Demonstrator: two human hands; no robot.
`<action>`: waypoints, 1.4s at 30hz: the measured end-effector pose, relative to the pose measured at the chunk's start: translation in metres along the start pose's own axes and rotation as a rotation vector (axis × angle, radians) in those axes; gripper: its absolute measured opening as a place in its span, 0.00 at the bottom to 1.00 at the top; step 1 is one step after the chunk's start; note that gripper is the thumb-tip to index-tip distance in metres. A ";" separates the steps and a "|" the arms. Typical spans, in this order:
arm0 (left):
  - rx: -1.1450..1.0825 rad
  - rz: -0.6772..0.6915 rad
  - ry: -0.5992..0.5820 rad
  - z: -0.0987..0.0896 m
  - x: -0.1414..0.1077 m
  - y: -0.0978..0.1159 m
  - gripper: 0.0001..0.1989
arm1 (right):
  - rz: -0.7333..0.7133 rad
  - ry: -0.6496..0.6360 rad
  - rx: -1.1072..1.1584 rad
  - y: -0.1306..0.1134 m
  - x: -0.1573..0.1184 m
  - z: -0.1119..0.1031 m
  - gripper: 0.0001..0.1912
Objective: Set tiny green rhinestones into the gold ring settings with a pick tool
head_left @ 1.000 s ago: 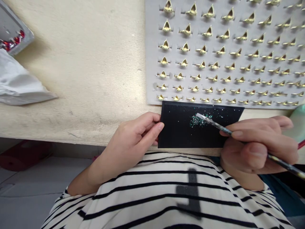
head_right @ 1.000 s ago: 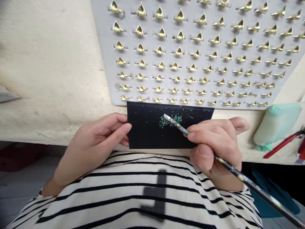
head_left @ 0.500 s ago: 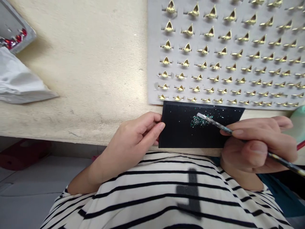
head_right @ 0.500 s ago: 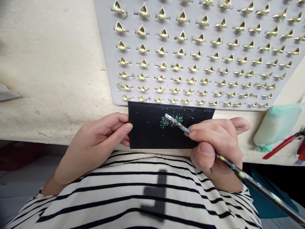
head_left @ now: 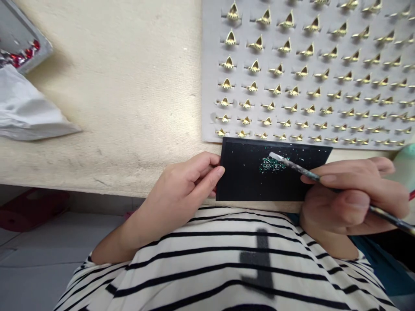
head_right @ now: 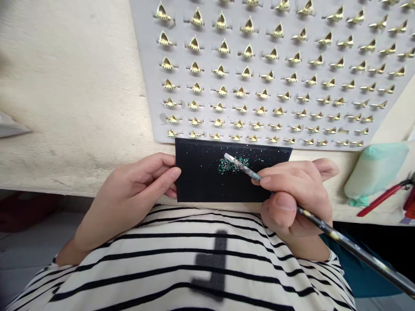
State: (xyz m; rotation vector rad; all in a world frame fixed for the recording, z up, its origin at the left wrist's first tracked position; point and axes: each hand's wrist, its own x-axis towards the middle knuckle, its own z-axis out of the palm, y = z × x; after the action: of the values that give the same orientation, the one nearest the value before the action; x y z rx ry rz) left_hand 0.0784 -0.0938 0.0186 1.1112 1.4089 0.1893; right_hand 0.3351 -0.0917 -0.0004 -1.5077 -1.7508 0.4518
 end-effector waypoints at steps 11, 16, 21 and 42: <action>-0.028 0.009 -0.020 0.000 0.001 -0.001 0.08 | -0.097 0.110 -0.028 -0.008 0.007 0.017 0.12; -0.035 0.010 -0.024 0.000 0.001 -0.002 0.08 | -0.012 0.069 -0.051 -0.015 0.008 0.024 0.11; -0.019 0.012 -0.022 0.000 0.000 -0.003 0.08 | 0.020 0.033 -0.053 -0.015 0.008 0.021 0.11; -0.030 0.024 -0.021 0.001 0.001 -0.002 0.08 | 0.060 -0.012 -0.047 -0.019 0.007 0.020 0.12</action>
State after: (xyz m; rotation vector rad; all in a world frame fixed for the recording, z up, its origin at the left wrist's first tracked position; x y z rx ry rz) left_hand 0.0779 -0.0947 0.0163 1.1028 1.3704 0.2141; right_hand 0.3078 -0.0849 0.0022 -1.5972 -1.7402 0.4536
